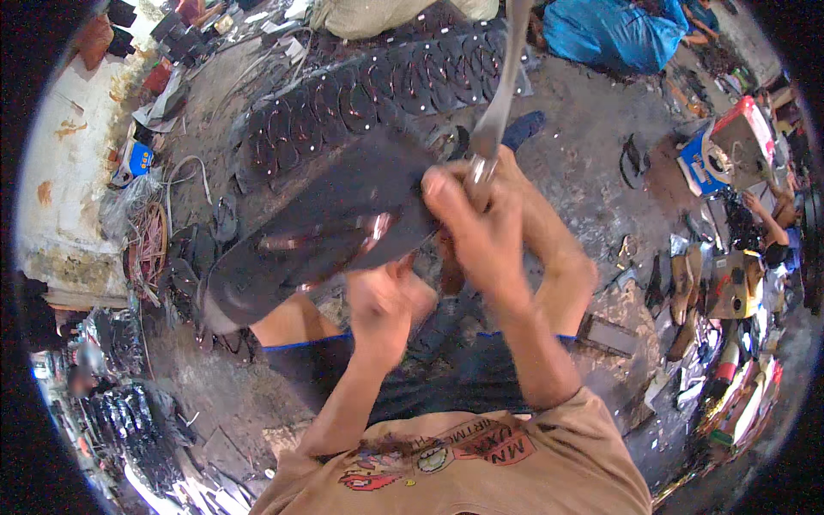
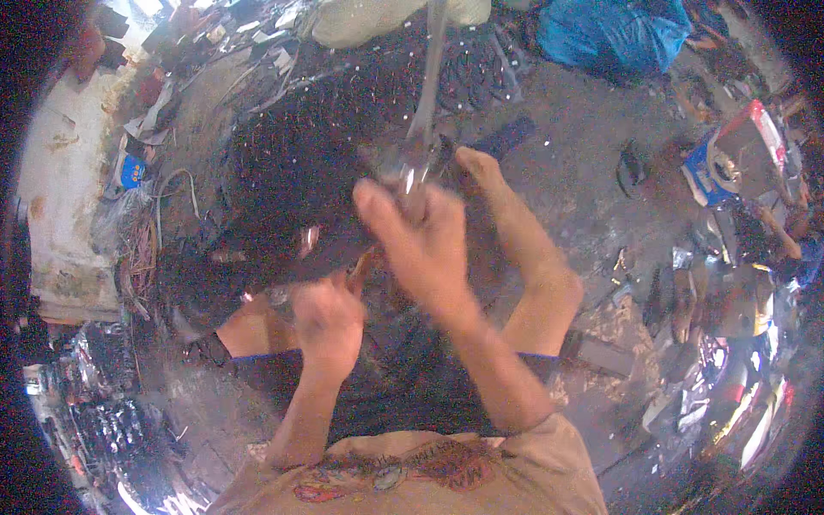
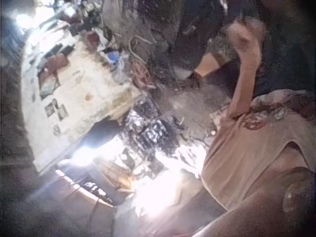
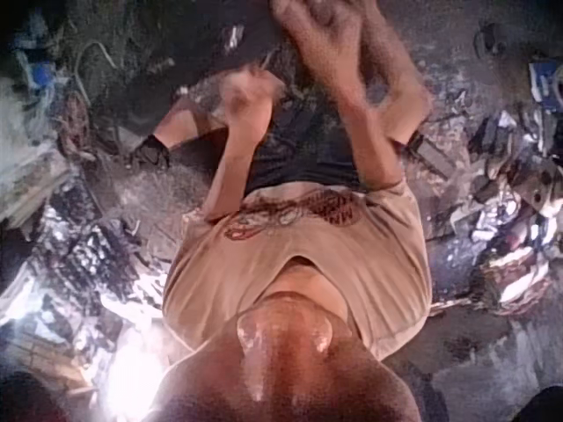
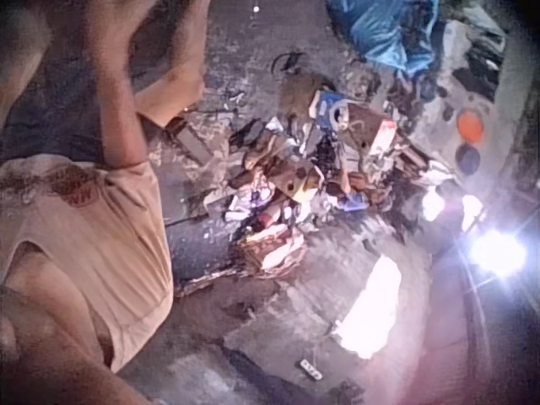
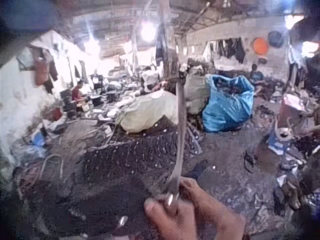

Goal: The person sits on the floor and uses a long blade to cut individual flip-flop soles from a large rubber sheet. They repeatedly position the sheet, cut along the outline of each sole, and separate the finished pieces, which accumulate on the floor.

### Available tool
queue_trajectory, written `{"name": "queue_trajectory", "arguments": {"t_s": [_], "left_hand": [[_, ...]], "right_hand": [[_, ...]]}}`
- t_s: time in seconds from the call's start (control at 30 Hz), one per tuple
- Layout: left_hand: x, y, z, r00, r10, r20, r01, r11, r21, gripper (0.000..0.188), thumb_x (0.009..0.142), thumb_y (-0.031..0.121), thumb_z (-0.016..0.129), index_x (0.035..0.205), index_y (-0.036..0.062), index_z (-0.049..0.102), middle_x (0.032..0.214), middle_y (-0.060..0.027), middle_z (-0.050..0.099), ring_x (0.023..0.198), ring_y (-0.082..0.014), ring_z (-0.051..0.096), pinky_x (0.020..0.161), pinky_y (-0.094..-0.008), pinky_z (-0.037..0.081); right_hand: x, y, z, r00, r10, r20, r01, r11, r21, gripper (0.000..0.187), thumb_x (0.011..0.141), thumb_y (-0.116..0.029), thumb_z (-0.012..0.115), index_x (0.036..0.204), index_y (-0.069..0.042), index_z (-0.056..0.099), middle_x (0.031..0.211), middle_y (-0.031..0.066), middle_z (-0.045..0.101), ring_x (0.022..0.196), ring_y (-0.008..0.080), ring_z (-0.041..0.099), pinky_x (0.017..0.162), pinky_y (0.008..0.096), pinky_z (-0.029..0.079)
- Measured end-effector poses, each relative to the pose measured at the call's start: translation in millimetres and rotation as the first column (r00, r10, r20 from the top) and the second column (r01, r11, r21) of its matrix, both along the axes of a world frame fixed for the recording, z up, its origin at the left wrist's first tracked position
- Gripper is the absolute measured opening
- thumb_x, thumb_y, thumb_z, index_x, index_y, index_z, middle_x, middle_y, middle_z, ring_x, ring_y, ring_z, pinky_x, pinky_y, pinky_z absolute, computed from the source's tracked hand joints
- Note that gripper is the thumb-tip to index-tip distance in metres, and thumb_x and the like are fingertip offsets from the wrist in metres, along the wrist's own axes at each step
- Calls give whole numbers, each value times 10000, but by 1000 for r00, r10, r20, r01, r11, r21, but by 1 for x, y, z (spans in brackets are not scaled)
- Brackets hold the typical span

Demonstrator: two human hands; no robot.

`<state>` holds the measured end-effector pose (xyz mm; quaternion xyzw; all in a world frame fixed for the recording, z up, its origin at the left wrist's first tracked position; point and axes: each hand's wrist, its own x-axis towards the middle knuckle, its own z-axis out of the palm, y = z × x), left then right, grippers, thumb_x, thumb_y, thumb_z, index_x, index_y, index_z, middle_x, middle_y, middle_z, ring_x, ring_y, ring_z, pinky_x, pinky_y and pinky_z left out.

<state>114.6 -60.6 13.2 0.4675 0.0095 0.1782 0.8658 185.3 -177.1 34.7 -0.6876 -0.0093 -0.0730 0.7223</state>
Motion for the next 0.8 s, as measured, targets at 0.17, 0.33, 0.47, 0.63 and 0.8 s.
{"name": "queue_trajectory", "arguments": {"t_s": [0.17, 0.33, 0.47, 0.63, 0.8], "left_hand": [[33, 41, 5, 969, -74, -237, -47, 882, -469, 341, 969, 199, 767, 1262, 69, 651, 1225, -90, 712, 1134, -237, 707, 955, -428, 623], [10, 34, 14, 923, -122, -365, -64, 887, -458, 310, 956, 181, 790, 1217, 54, 682, 1156, -62, 752, 1032, -205, 748, 897, -370, 653], [-2, 33, 4, 875, -111, -472, -121, 892, -436, 332, 932, 185, 823, 1209, 59, 689, 1154, -55, 753, 1020, -189, 750, 895, -364, 655], [-21, 38, -25, 872, -115, -475, -48, 947, -317, 345, 962, 161, 777, 1257, 54, 634, 1149, -70, 723, 1018, -229, 732, 863, -393, 648], [-47, 41, -30, 845, -147, -515, 5, 963, -268, 550, 867, 24, 839, 1351, 55, 581, 1202, -72, 678, 1040, -225, 716, 908, -407, 654]], "right_hand": [[-99, -28, -27, 993, -109, 55, 113, 989, -90, 351, 1089, -299, 568, 1285, -14, 627, 702, 27, 596, 608, 120, 561, 561, 320, 458], [-214, -53, -60, 949, 96, -302, -221, 882, -416, 309, 1090, -295, 499, 1191, -32, 626, 738, 231, 609, 653, 395, 661, 621, 423, 500], [-257, -57, -62, 909, 111, -402, -277, 882, -382, 368, 1077, -367, 525, 1180, -26, 620, 801, 277, 630, 743, 487, 670, 669, 507, 510], [-224, -67, -83, 918, 48, -394, -260, 823, -505, 336, 1077, -379, 537, 1125, -53, 603, 785, 279, 642, 761, 512, 656, 666, 533, 495], [-168, -65, -58, 917, 176, -358, -357, 762, -540, 313, 1076, -367, 548, 1108, -60, 599, 727, 266, 631, 749, 505, 647, 660, 564, 476]]}}
